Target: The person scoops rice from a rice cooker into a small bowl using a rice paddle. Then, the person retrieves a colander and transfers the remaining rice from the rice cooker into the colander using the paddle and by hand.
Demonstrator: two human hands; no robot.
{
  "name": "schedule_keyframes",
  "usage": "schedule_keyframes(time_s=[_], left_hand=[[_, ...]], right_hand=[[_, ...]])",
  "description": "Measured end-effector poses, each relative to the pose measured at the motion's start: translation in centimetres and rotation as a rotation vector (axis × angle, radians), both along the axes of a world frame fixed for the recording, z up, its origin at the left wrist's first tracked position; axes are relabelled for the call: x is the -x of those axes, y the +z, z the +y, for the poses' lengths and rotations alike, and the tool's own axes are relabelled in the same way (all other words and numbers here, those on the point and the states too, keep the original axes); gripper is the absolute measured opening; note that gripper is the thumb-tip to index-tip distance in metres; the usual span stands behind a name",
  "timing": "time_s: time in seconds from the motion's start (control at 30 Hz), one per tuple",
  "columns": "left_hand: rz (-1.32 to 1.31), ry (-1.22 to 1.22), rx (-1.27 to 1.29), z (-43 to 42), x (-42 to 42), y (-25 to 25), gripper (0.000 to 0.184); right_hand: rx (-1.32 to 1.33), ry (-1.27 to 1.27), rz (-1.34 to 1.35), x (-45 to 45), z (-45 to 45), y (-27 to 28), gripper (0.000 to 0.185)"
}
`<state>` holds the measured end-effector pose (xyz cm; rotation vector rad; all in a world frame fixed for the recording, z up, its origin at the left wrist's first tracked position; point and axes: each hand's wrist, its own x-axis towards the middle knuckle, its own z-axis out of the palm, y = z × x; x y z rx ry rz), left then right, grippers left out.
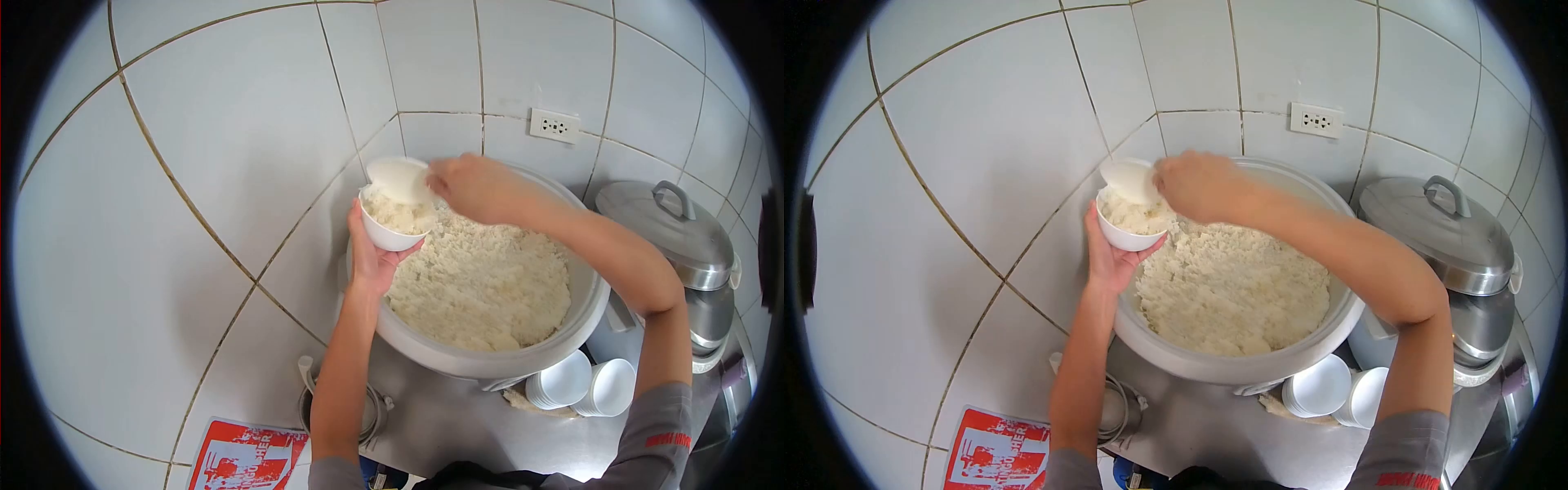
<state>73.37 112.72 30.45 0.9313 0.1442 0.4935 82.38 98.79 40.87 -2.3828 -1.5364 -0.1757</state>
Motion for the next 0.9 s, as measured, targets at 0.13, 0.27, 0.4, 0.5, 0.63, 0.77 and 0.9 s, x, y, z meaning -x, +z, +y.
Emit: schedule_keyframes(time_s=[0.13,0.27,0.4,0.5,0.63,0.77,0.9], left_hand=[[-0.075,-0.043,0.072,0.1,0.4,-0.1,0.069],[-0.115,-0.125,0.066,-0.2,0.4,0.0,0.072],[-0.103,-0.138,0.069,0.2,0.6,0.2,0.073],[-0.101,-0.144,0.073,-0.1,0.6,0.1,0.074],[-0.069,-0.288,-0.011,0.2,0.4,-0.4,0.073],[-0.037,-0.243,-0.034,-0.6,0.3,0.3,0.073],[-0.038,-0.219,-0.057,-0.4,0.2,-0.1,0.071]], right_hand=[[0.132,-0.006,-0.041,0.2,-1.7,1.8,0.030],[0.096,0.073,-0.214,0.9,-0.6,-1.7,0.027],[0.019,0.109,-0.181,0.3,-1.8,2.0,0.025],[0.050,0.171,-0.204,0.0,-3.0,3.0,0.026],[0.104,0.120,-0.309,0.0,-3.2,0.8,0.025],[-0.042,0.095,-0.388,-1.6,-3.0,3.5,0.021],[-0.004,0.136,-0.549,-0.1,-1.3,-1.7,0.020]])
